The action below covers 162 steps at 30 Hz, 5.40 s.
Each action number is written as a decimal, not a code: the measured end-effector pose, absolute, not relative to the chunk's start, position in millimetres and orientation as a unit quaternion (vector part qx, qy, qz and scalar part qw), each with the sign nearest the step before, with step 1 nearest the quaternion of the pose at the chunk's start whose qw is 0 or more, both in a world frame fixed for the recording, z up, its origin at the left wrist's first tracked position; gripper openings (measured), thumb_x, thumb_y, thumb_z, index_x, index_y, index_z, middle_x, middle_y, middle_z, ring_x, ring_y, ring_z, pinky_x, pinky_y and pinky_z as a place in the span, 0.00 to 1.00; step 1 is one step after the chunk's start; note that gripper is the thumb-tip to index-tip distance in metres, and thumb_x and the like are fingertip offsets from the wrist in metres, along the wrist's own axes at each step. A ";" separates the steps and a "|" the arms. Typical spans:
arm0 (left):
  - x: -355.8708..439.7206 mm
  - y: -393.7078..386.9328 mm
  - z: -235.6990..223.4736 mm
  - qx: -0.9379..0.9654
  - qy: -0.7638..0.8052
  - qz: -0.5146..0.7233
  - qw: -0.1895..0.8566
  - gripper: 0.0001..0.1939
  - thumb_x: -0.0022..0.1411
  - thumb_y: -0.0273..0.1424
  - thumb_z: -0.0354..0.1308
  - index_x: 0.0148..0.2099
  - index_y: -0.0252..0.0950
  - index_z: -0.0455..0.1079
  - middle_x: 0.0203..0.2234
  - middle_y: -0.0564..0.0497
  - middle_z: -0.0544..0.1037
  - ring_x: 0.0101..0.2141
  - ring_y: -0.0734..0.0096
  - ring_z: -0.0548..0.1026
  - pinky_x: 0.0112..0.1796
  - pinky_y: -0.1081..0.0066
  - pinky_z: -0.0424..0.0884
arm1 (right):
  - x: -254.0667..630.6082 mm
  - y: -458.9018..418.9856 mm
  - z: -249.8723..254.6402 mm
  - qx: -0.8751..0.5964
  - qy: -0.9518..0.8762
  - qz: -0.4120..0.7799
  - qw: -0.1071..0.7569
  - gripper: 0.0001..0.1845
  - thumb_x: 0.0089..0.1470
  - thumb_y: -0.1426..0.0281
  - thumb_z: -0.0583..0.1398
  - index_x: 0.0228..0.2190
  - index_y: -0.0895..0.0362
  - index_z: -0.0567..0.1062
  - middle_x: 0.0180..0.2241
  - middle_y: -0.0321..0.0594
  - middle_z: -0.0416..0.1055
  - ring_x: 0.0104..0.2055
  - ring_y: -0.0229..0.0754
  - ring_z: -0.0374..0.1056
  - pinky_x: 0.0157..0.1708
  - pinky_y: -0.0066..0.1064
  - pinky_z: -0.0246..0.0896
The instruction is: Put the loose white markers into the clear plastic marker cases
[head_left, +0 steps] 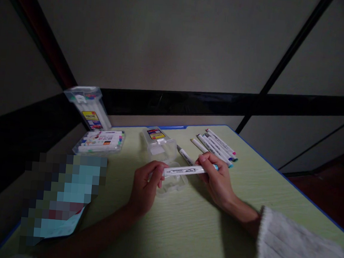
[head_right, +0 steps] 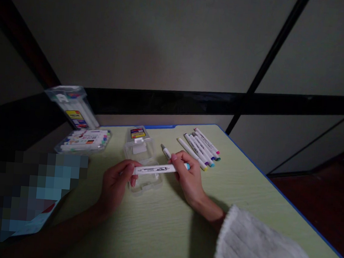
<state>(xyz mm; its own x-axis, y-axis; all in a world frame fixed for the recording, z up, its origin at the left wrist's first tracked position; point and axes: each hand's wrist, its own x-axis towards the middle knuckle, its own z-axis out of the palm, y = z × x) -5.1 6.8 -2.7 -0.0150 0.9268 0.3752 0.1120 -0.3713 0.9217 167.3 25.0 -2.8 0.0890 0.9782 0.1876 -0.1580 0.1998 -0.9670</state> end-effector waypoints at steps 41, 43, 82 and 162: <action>-3.8 10.1 -12.8 0.577 0.415 0.632 0.309 0.05 0.58 0.29 0.52 0.39 0.37 0.65 0.33 0.51 0.67 0.34 0.71 0.67 0.34 0.73 0.64 | 166.5 23.6 -4.3 -0.398 -0.442 0.381 0.708 0.14 0.52 0.57 0.56 0.25 0.54 0.66 0.13 0.26 0.53 0.13 0.29 0.46 0.11 0.23 0.40; -3.6 9.6 -11.6 0.572 0.416 0.636 0.309 0.05 0.58 0.30 0.51 0.39 0.37 0.65 0.34 0.51 0.67 0.33 0.72 0.67 0.34 0.73 0.64 | 167.1 24.6 -3.7 -0.399 -0.434 0.376 0.715 0.14 0.53 0.58 0.56 0.24 0.54 0.65 0.13 0.26 0.52 0.13 0.29 0.46 0.11 0.23 0.39; -3.1 10.1 -10.3 0.644 0.392 0.585 0.299 0.05 0.60 0.26 0.48 0.34 0.35 0.64 0.30 0.52 0.65 0.31 0.74 0.66 0.31 0.75 0.63 | 167.0 14.9 -4.3 -0.343 -0.569 0.445 0.600 0.15 0.53 0.63 0.56 0.38 0.57 0.77 0.18 0.35 0.70 0.16 0.31 0.56 0.13 0.23 0.51; -1.0 9.2 -16.9 0.748 0.453 0.446 0.190 0.21 0.56 0.24 0.49 0.53 0.33 0.64 0.47 0.42 0.73 0.48 0.63 0.70 0.50 0.59 0.64 | 159.2 10.8 -3.6 -0.405 -0.730 0.371 0.408 0.24 0.53 0.73 0.55 0.52 0.57 0.60 0.31 0.37 0.68 0.17 0.28 0.52 0.16 0.23 0.48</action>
<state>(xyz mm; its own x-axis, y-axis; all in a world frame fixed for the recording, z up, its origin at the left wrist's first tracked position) -1.0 9.2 -16.9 0.1906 0.8477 0.4951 0.5078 -0.5168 0.6893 159.2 10.8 -3.6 -0.3395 0.8932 0.2949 0.2885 0.3973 -0.8712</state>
